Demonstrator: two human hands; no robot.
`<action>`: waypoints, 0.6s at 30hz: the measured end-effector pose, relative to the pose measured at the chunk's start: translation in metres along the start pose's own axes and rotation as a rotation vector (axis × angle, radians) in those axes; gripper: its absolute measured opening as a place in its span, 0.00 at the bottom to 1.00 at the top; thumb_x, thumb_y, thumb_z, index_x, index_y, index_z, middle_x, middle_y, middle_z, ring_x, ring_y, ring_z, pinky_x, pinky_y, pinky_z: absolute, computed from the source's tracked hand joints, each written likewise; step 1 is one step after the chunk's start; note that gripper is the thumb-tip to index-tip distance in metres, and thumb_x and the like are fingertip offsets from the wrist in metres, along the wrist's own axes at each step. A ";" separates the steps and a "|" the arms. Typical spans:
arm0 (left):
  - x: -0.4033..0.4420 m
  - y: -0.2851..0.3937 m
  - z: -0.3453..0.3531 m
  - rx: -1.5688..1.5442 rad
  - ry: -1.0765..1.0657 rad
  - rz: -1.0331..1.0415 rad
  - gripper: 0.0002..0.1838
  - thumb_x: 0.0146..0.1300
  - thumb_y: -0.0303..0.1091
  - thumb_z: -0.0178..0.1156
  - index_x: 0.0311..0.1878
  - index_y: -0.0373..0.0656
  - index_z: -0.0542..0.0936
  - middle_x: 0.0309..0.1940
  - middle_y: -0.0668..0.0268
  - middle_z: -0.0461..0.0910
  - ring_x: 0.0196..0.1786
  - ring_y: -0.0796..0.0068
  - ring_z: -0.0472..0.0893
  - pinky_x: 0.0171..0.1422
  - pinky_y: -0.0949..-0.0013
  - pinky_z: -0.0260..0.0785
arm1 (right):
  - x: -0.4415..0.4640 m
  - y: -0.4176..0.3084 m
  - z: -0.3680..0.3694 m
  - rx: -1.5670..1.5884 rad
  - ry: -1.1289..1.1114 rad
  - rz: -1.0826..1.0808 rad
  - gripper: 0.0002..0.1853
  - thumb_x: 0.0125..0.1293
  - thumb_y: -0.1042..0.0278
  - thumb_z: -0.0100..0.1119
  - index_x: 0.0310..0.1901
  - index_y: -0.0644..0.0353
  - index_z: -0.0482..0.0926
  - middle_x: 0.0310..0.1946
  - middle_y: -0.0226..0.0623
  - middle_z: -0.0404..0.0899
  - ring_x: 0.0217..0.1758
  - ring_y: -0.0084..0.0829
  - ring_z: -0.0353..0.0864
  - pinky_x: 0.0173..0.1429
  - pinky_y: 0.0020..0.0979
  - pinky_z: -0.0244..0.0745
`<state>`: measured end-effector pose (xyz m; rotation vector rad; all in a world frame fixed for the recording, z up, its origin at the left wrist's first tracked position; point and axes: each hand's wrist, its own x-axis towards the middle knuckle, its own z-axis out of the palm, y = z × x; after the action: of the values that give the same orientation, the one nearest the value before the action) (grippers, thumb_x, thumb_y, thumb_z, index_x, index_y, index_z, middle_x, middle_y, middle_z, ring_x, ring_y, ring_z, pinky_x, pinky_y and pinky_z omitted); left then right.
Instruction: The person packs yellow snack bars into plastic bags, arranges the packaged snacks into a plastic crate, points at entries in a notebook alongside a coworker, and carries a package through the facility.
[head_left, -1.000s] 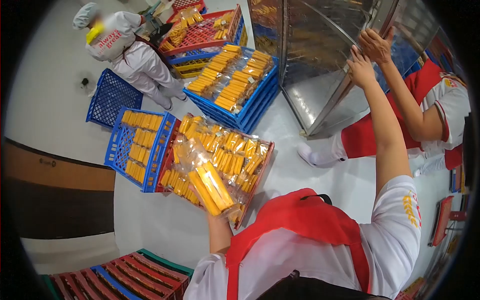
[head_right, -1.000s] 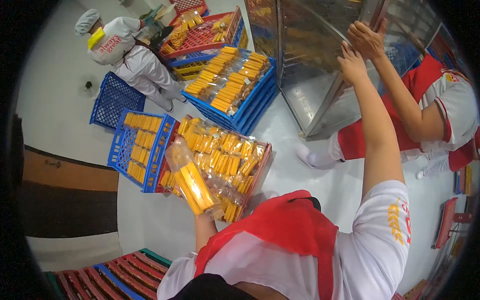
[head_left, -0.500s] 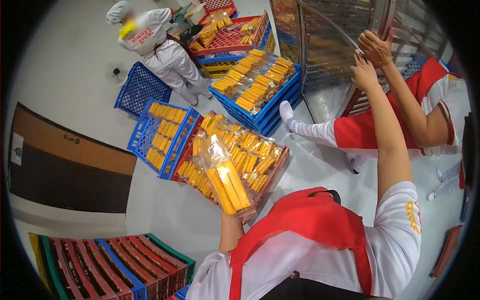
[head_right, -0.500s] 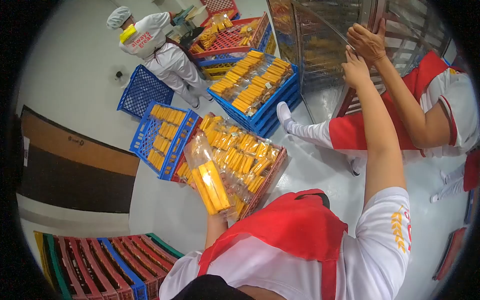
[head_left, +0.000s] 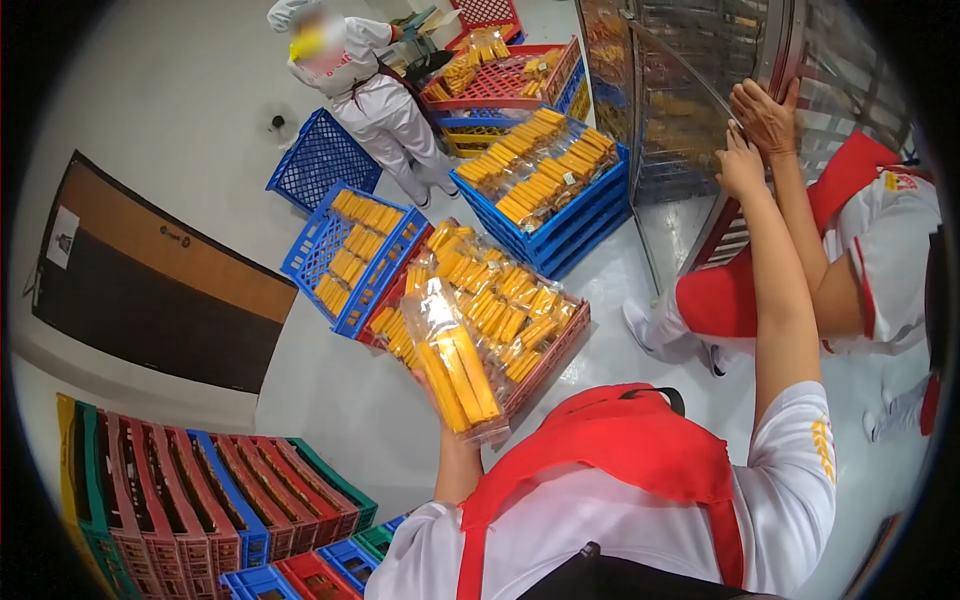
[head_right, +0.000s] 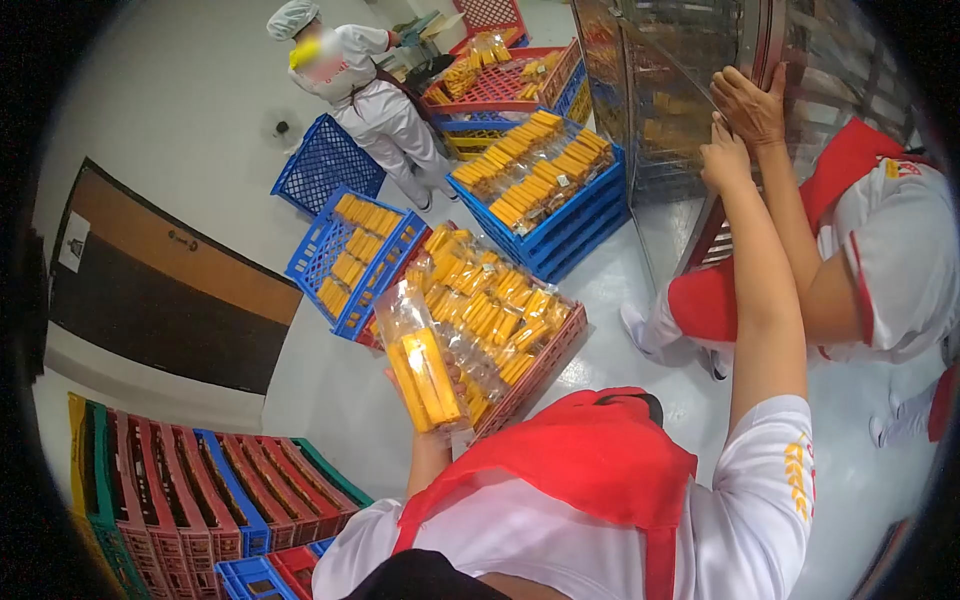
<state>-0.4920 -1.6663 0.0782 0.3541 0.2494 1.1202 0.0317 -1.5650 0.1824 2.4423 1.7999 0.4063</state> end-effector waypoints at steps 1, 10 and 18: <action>0.001 -0.002 -0.002 0.018 0.007 0.010 0.42 0.46 0.70 0.47 0.58 0.50 0.59 0.44 0.54 0.65 0.39 0.60 0.69 0.36 0.59 0.67 | 0.001 -0.001 0.000 -0.024 -0.043 0.022 0.18 0.46 0.63 0.59 0.41 0.55 0.77 0.61 0.48 0.54 0.69 0.36 0.41 0.65 0.39 0.45; -0.001 -0.027 0.007 0.136 0.159 0.153 0.41 0.46 0.69 0.48 0.55 0.45 0.63 0.38 0.58 0.73 0.33 0.65 0.75 0.31 0.65 0.72 | 0.013 -0.042 0.015 0.038 0.091 0.277 0.18 0.48 0.58 0.58 0.41 0.55 0.77 0.52 0.47 0.65 0.66 0.43 0.47 0.64 0.50 0.39; 0.041 -0.002 -0.012 -0.126 0.040 -0.074 0.42 0.46 0.69 0.48 0.58 0.48 0.60 0.43 0.53 0.67 0.39 0.57 0.71 0.35 0.57 0.68 | 0.003 -0.037 0.047 0.253 -0.137 0.296 0.19 0.48 0.61 0.56 0.43 0.59 0.76 0.52 0.50 0.65 0.63 0.45 0.52 0.66 0.43 0.43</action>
<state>-0.4774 -1.6287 0.0658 0.2096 0.2240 1.0649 0.0105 -1.5462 0.1296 2.8400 1.5211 0.0247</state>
